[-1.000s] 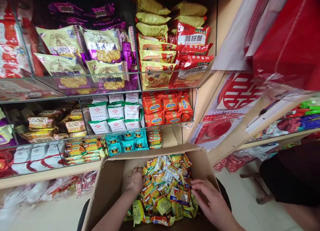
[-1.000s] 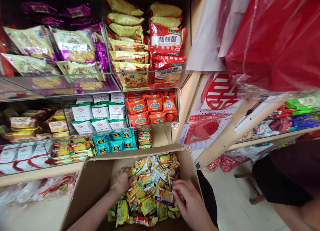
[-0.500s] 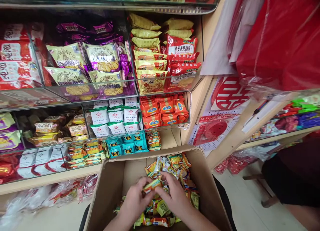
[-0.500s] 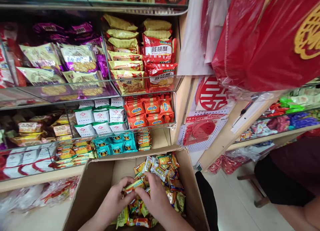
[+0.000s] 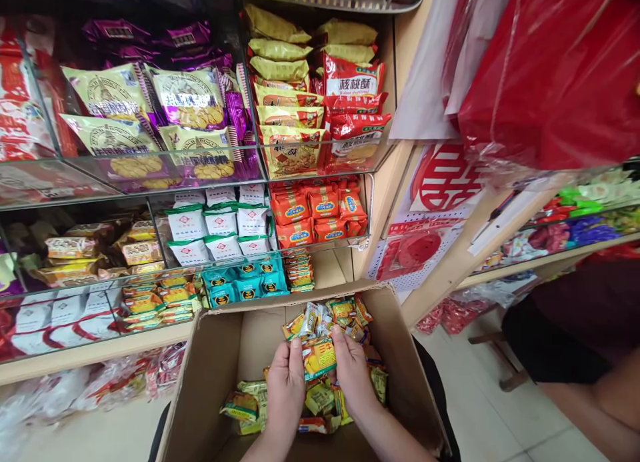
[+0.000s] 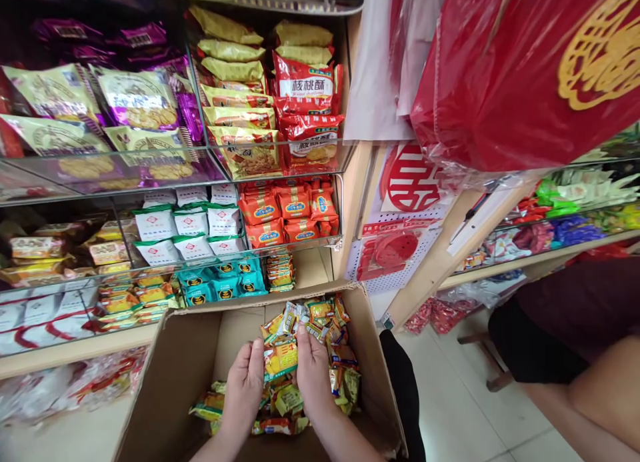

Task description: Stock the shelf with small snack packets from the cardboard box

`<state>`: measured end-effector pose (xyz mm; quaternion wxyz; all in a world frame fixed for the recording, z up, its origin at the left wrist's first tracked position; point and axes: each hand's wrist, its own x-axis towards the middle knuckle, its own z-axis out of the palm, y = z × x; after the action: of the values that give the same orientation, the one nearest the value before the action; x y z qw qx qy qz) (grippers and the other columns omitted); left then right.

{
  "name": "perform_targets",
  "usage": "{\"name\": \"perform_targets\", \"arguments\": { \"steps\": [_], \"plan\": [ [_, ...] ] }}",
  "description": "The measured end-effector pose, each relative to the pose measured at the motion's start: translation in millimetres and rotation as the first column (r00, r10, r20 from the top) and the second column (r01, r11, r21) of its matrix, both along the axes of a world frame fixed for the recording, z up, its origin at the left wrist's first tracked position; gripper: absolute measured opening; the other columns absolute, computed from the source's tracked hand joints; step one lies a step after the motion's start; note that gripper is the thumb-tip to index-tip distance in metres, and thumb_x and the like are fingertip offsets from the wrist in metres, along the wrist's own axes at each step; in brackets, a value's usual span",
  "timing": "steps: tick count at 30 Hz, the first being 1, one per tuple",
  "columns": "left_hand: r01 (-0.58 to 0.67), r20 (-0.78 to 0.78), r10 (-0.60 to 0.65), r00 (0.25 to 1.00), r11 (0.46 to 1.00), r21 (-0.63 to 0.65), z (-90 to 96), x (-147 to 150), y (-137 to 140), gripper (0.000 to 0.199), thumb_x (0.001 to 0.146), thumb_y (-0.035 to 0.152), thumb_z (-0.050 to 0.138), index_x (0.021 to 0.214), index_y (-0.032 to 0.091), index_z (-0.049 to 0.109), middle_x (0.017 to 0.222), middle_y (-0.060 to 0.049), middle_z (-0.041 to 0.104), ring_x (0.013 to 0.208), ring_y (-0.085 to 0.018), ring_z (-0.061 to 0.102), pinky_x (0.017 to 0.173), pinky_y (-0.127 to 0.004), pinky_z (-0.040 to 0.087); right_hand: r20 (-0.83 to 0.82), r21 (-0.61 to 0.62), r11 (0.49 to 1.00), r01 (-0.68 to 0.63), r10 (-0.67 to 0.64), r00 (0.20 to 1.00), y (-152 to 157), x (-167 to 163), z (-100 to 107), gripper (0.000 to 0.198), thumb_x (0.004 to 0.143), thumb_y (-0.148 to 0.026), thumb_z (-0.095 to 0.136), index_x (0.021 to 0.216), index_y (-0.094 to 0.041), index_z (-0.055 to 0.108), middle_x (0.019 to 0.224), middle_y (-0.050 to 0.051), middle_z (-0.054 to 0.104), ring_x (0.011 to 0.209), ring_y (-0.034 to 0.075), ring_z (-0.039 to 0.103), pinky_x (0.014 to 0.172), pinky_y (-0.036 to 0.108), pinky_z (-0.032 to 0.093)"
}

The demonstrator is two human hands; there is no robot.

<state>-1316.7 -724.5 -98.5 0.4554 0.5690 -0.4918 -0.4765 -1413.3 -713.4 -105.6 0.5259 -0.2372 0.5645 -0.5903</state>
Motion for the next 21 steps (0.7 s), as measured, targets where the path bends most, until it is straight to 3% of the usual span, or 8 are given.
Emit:
{"name": "perform_targets", "arguments": {
  "steps": [10,13,15,16,18,19,21],
  "plan": [
    [0.044,0.078,-0.037,0.996,0.995,-0.088,-1.5,6.0,-1.2,0.038,0.077,0.052,0.041,0.056,0.021,0.037,0.052,0.005,0.036,0.048,-0.009,0.035,0.043,-0.02,0.034,0.325,0.246,0.968,0.051,-0.131,0.937,7.1,10.7,-7.1,0.039,0.066,-0.056,0.059,0.077,-0.021,0.049,0.058,-0.002,0.052,0.042,0.011,0.043,0.037,0.019,0.024],
    [0.057,0.152,-0.035,0.988,0.988,-0.141,2.6,12.7,-3.9,0.038,0.078,0.049,0.042,0.054,0.021,0.037,0.05,0.005,0.035,0.048,-0.009,0.033,0.044,-0.02,0.033,0.358,0.202,0.979,-0.024,-0.051,0.932,9.0,5.4,-2.7,0.039,0.067,-0.058,0.057,0.074,-0.021,0.048,0.06,-0.002,0.053,0.044,0.01,0.044,0.039,0.019,0.025],
    [0.068,0.213,-0.029,0.977,0.982,-0.175,5.8,17.6,-5.8,0.038,0.079,0.047,0.043,0.053,0.02,0.037,0.049,0.006,0.033,0.048,-0.009,0.033,0.045,-0.02,0.032,0.284,0.04,0.981,-0.188,0.17,0.944,11.2,-4.6,3.0,0.037,0.067,-0.055,0.058,0.073,-0.02,0.049,0.059,-0.003,0.051,0.046,0.009,0.043,0.041,0.02,0.028],
    [0.08,0.244,-0.032,0.969,0.979,-0.189,7.8,19.7,-6.3,0.038,0.078,0.047,0.044,0.052,0.02,0.037,0.049,0.006,0.033,0.048,-0.009,0.032,0.045,-0.02,0.032,0.213,-0.044,0.952,-0.303,0.305,0.928,12.4,-11.2,6.8,0.035,0.067,-0.052,0.06,0.073,-0.019,0.05,0.06,-0.003,0.051,0.048,0.009,0.044,0.043,0.02,0.03],
    [0.123,0.304,-0.056,0.951,0.971,-0.206,13.5,24.2,-6.3,0.037,0.078,0.045,0.045,0.052,0.02,0.039,0.048,0.006,0.034,0.048,-0.008,0.034,0.046,-0.02,0.031,0.026,-0.142,0.846,-0.515,0.523,0.852,13.9,-26.5,16.7,0.028,0.067,-0.042,0.064,0.077,-0.018,0.054,0.063,-0.004,0.052,0.054,0.009,0.046,0.05,0.02,0.034],
    [0.141,0.331,-0.065,0.941,0.967,-0.213,17.4,27.2,-6.5,0.035,0.078,0.044,0.046,0.053,0.019,0.042,0.049,0.006,0.036,0.048,-0.009,0.035,0.046,-0.02,0.032,-0.084,-0.15,0.796,-0.586,0.58,0.81,13.5,-34.9,23.1,0.026,0.068,-0.038,0.065,0.079,-0.017,0.055,0.065,-0.003,0.054,0.058,0.01,0.048,0.053,0.02,0.036],
    [0.147,0.374,-0.051,0.926,0.961,-0.233,27.3,37.4,-9.3,0.03,0.08,0.042,0.044,0.062,0.019,0.05,0.05,0.005,0.041,0.049,-0.009,0.04,0.048,-0.02,0.035,-0.326,-0.141,0.769,-0.624,0.559,0.763,9.2,-51.7,38.1,0.022,0.072,-0.034,0.061,0.085,-0.017,0.056,0.073,-0.001,0.058,0.066,0.012,0.052,0.059,0.022,0.039]
  ]
}}
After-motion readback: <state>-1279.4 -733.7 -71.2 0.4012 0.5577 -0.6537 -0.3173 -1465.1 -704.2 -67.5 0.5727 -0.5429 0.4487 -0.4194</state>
